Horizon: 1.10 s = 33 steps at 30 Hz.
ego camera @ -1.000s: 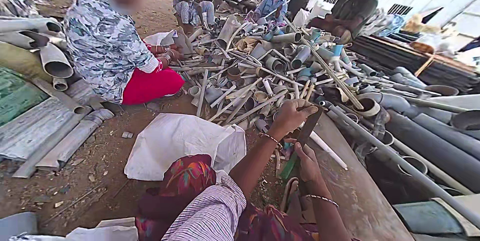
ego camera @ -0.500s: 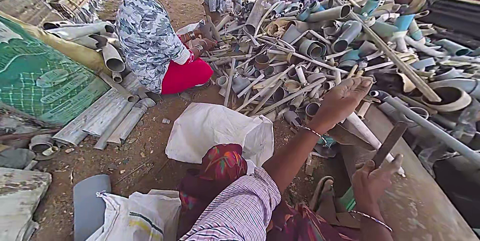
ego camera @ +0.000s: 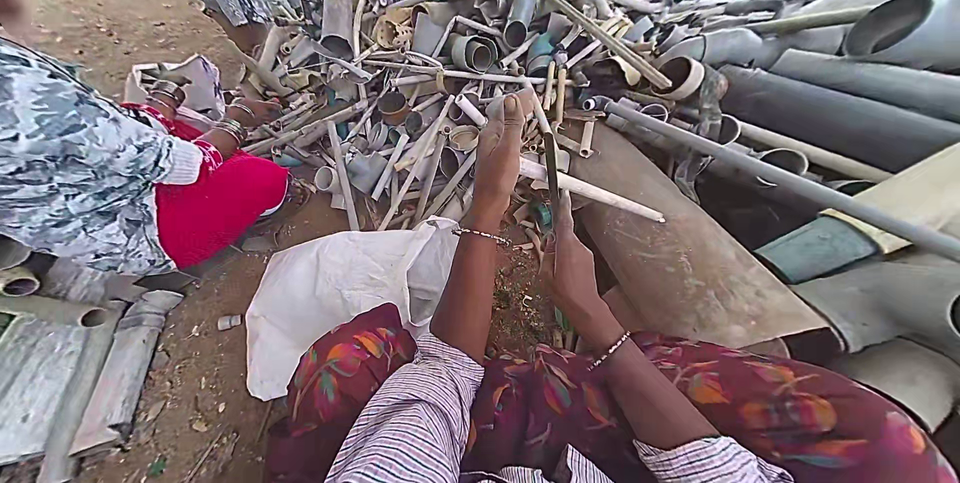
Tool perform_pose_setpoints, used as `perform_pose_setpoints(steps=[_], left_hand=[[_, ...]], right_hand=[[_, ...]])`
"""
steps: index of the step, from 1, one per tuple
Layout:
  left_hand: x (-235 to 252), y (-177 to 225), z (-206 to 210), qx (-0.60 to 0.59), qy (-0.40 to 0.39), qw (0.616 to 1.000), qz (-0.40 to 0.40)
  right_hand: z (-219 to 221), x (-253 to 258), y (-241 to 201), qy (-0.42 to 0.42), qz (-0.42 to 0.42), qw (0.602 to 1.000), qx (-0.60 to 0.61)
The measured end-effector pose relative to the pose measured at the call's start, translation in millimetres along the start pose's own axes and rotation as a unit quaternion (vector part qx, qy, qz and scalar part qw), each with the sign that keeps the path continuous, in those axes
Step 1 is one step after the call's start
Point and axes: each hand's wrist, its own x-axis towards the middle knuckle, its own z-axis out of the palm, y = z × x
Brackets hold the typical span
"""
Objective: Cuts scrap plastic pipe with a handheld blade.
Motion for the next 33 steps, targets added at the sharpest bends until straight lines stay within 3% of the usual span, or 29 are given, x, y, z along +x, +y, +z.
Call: perform_pose_setpoints(steps=[3, 8, 12, 17, 21, 24, 28, 33], left_hand=[[1, -2, -2, -0.007, -0.012, 1.000, -0.007], [1, -27, 23, -0.007, -0.072, 0.992, -0.108], [4, -76, 39, 0.133, -0.067, 0.981, -0.128], [15, -148, 19, 0.284, -0.111, 0.921, -0.243], [-4, -212, 15, 0.355, -0.183, 0.864, -0.306], [-30, -258, 21, 0.341, -0.229, 0.834, -0.369], [-55, -299, 31, 0.236, -0.182, 0.830, -0.470], [-50, -321, 35, 0.091, 0.002, 0.857, -0.508]], right_hand=[[3, 7, 24, -0.004, 0.092, 0.995, -0.025], [-1, 16, 75, -0.066, 0.312, 0.948, 0.014], [4, 7, 66, -0.052, 0.295, 0.953, 0.048], [-10, 12, 74, 0.058, 0.303, 0.941, 0.142], [-20, 37, 96, 0.195, 0.355, 0.860, 0.311], [-22, 40, 98, 0.231, 0.365, 0.818, 0.380], [-9, 33, 103, 0.188, 0.383, 0.818, 0.385], [4, 33, 123, 0.184, 0.407, 0.812, 0.376]])
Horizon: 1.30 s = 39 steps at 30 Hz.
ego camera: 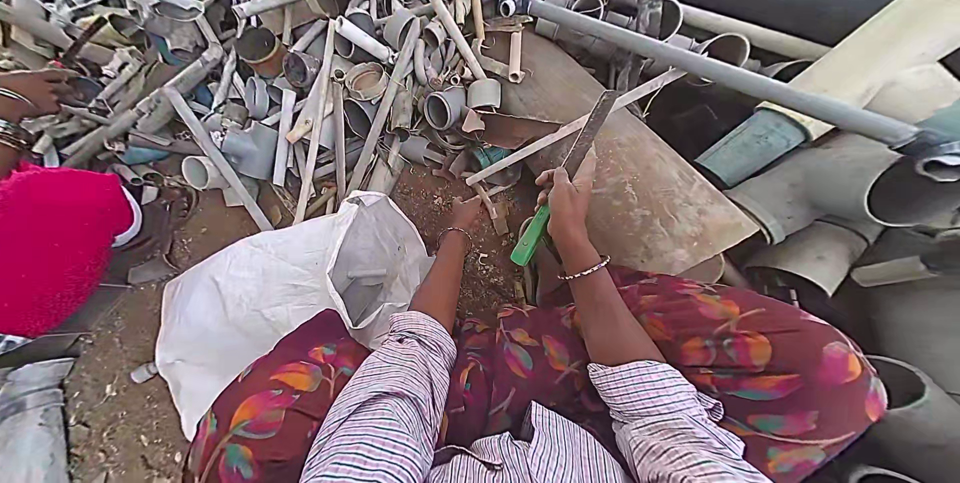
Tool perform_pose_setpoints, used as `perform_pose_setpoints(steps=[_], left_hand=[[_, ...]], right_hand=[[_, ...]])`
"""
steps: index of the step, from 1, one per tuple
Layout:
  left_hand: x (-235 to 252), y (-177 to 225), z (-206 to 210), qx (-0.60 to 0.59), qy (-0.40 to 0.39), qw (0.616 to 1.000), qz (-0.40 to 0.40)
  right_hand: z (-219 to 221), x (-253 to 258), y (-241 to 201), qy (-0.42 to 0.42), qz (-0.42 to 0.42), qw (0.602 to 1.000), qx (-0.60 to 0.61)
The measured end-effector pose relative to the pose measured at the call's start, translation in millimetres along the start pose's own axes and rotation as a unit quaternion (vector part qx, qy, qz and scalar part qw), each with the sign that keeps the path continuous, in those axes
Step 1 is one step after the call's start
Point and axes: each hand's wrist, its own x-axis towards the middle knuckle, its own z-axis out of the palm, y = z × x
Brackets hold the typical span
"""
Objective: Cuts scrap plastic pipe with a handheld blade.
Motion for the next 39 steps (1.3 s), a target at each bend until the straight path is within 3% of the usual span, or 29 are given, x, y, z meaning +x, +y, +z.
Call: perform_pose_setpoints(steps=[4, 10, 14, 19, 23, 27, 33, 39], left_hand=[[20, 8, 1, -0.155, 0.009, 0.988, 0.014], [52, 16, 11, -0.280, -0.019, 0.959, 0.034], [47, 28, 21, -0.388, -0.010, 0.920, 0.053], [2, 78, 17, -0.472, 0.056, 0.872, 0.118], [-46, 139, -27, -0.467, 0.091, 0.843, 0.252], [-108, 179, -65, -0.438, 0.105, 0.822, 0.347], [-160, 186, -66, -0.413, 0.107, 0.820, 0.381], [-182, 184, -62, -0.409, 0.109, 0.815, 0.395]], right_hand=[[-14, -6, 7, -0.012, 0.046, 0.997, -0.068], [-17, 30, 27, 0.010, 0.026, 0.999, -0.046], [-20, 28, 28, -0.009, 0.032, 0.997, -0.073], [-13, 9, 19, -0.042, 0.024, 0.991, -0.124], [-11, 11, 13, -0.030, -0.015, 0.989, -0.144], [-21, 15, 13, 0.001, 0.009, 0.993, -0.115], [-36, 4, 27, 0.019, 0.064, 0.993, -0.099], [-2, -12, 7, -0.030, 0.005, 0.995, -0.096]])
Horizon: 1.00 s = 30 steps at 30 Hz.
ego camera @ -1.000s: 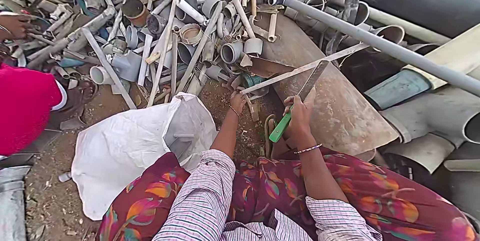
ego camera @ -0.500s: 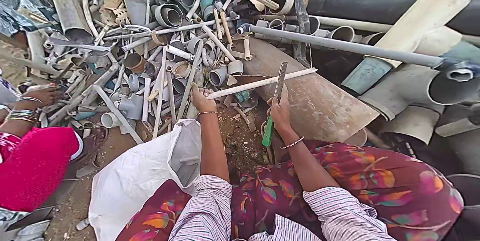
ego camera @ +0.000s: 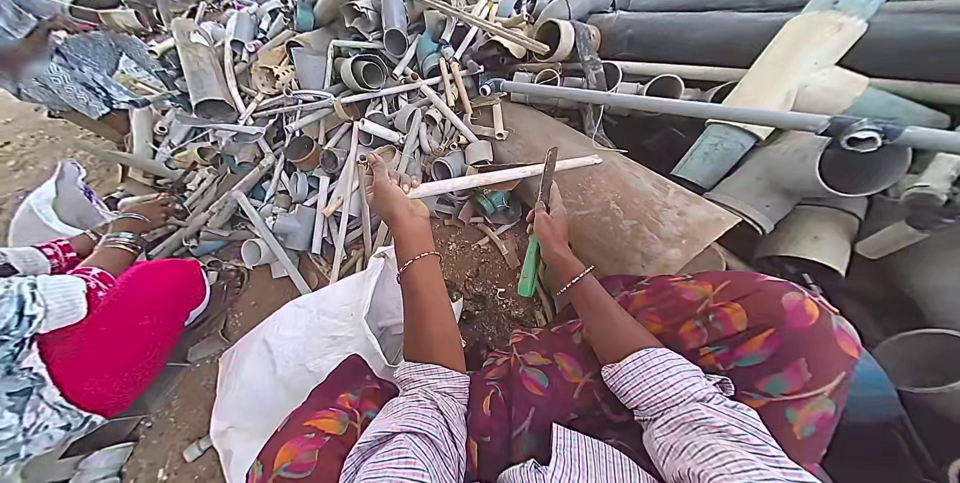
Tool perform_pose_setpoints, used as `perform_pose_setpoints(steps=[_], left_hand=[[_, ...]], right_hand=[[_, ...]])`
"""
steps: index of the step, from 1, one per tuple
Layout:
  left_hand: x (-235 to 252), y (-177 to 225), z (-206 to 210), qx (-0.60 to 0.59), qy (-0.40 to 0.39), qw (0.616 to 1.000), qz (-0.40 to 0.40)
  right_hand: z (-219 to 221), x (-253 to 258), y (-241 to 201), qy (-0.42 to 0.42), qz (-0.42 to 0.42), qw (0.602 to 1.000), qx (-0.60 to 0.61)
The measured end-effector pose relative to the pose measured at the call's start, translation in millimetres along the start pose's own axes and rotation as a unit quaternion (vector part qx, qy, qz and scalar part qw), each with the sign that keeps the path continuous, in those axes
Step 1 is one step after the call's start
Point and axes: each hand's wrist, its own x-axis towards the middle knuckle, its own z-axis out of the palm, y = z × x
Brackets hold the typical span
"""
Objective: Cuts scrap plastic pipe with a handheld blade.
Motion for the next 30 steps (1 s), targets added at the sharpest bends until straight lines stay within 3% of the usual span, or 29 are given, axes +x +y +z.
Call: perform_pose_setpoints(steps=[6, 10, 14, 17, 20, 22, 28, 30], left_hand=[[-7, 7, -12, 0.034, -0.012, 0.999, -0.027], [-2, 3, -5, 0.004, 0.022, 0.999, -0.039], [-6, 3, -11, 0.026, -0.020, 0.999, -0.038], [-10, 0, -11, 0.040, -0.002, 0.999, -0.032], [-9, -5, -11, 0.036, 0.011, 0.999, -0.027], [-9, -6, -12, 0.035, 0.013, 0.999, -0.033], [-7, -9, -15, 0.034, 0.002, 0.998, -0.049], [-5, -9, -16, 0.033, -0.010, 0.998, -0.043]], right_hand=[[-12, 12, 9, 0.037, 0.045, 0.996, 0.073], [-19, 10, 8, 0.026, 0.061, 0.997, 0.036], [-11, 41, 17, 0.045, 0.043, 0.997, 0.036], [0, 23, 12, 0.001, -0.014, 1.000, -0.021], [15, -12, -3, -0.076, -0.128, 0.984, -0.102], [20, -17, -4, -0.081, -0.157, 0.978, -0.110], [-6, 39, 17, 0.033, 0.030, 0.998, -0.040], [-3, 36, 16, 0.037, 0.026, 0.997, -0.060]])
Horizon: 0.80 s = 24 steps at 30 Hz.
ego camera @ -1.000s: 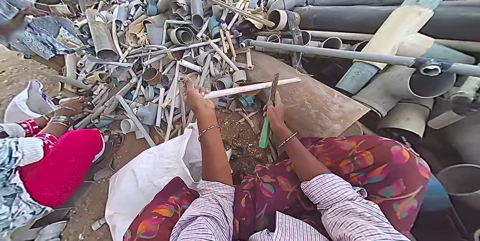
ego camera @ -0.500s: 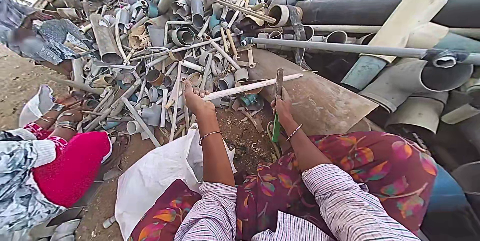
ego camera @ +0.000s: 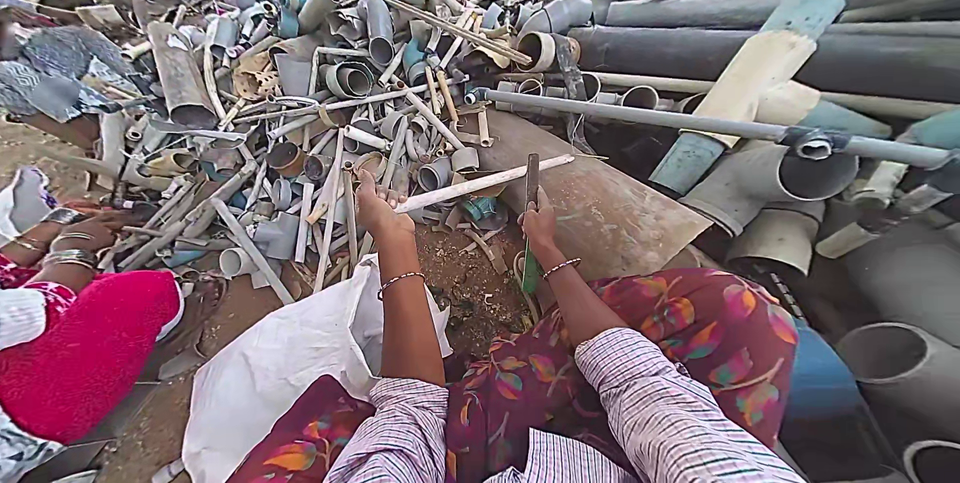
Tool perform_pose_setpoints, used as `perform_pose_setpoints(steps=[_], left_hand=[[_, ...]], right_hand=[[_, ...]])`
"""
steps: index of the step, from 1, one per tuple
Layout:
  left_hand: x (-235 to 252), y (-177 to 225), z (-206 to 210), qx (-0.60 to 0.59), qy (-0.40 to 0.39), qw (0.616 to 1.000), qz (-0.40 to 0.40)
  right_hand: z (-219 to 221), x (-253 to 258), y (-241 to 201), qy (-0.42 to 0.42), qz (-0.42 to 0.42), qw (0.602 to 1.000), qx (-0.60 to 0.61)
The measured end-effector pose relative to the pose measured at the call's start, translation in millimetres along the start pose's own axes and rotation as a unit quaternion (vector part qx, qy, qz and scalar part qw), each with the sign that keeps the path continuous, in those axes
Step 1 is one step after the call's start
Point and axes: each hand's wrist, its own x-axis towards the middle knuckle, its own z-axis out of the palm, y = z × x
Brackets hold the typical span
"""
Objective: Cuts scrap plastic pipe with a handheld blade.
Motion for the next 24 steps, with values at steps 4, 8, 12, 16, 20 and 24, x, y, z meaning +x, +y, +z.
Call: perform_pose_setpoints(steps=[4, 8, 12, 16, 20, 24], left_hand=[[10, 15, -12, 0.008, -0.011, 1.000, 0.009], [28, 28, -27, -0.001, -0.014, 1.000, 0.010], [44, 28, -40, -0.007, -0.015, 1.000, 0.001], [35, 27, -50, 0.039, -0.074, 0.996, 0.018], [50, 32, -54, 0.026, -0.090, 0.996, 0.010], [53, 30, -60, 0.030, -0.105, 0.994, 0.002]], right_hand=[[10, -33, -14, -0.041, -0.064, 0.996, -0.047], [12, -31, -8, -0.066, -0.065, 0.996, -0.018], [5, 10, 8, -0.006, 0.041, 0.997, 0.064], [11, 0, 4, -0.024, 0.045, 0.996, 0.071], [18, -28, -5, -0.132, -0.017, 0.990, 0.056], [5, -21, 4, -0.086, 0.038, 0.992, 0.083]])
